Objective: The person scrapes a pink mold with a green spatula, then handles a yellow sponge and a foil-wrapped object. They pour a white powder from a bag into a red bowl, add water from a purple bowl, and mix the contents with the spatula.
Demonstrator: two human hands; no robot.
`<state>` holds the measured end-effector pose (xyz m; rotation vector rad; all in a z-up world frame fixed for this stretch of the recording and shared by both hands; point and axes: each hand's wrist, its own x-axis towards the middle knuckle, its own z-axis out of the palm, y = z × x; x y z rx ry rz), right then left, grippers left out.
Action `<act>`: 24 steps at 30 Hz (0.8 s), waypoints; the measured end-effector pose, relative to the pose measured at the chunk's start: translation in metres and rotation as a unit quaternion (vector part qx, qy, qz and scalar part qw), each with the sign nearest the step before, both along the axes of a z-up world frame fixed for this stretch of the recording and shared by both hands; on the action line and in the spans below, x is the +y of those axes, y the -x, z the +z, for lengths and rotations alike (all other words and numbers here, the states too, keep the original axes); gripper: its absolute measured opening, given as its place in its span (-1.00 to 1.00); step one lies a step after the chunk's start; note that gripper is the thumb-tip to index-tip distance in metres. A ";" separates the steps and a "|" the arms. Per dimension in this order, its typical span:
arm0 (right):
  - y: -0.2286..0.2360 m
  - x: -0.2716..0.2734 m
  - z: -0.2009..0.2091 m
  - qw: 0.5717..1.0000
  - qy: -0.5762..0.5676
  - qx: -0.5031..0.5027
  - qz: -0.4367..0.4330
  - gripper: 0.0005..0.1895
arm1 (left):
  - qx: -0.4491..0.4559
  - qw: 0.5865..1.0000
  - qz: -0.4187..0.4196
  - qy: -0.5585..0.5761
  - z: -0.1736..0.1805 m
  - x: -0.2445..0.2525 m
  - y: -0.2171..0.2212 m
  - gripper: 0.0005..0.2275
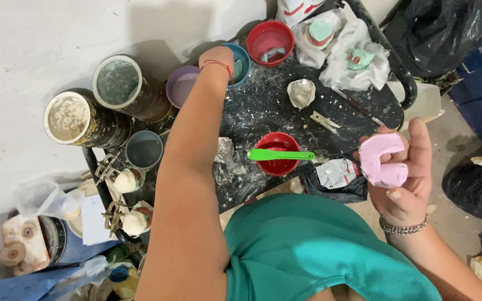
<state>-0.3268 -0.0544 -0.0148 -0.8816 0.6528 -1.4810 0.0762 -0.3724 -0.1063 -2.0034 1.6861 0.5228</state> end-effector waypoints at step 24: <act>0.001 0.003 0.002 0.998 0.052 -0.032 0.017 0.04 | 0.085 0.956 0.003 0.281 0.059 0.054 -0.030 -0.74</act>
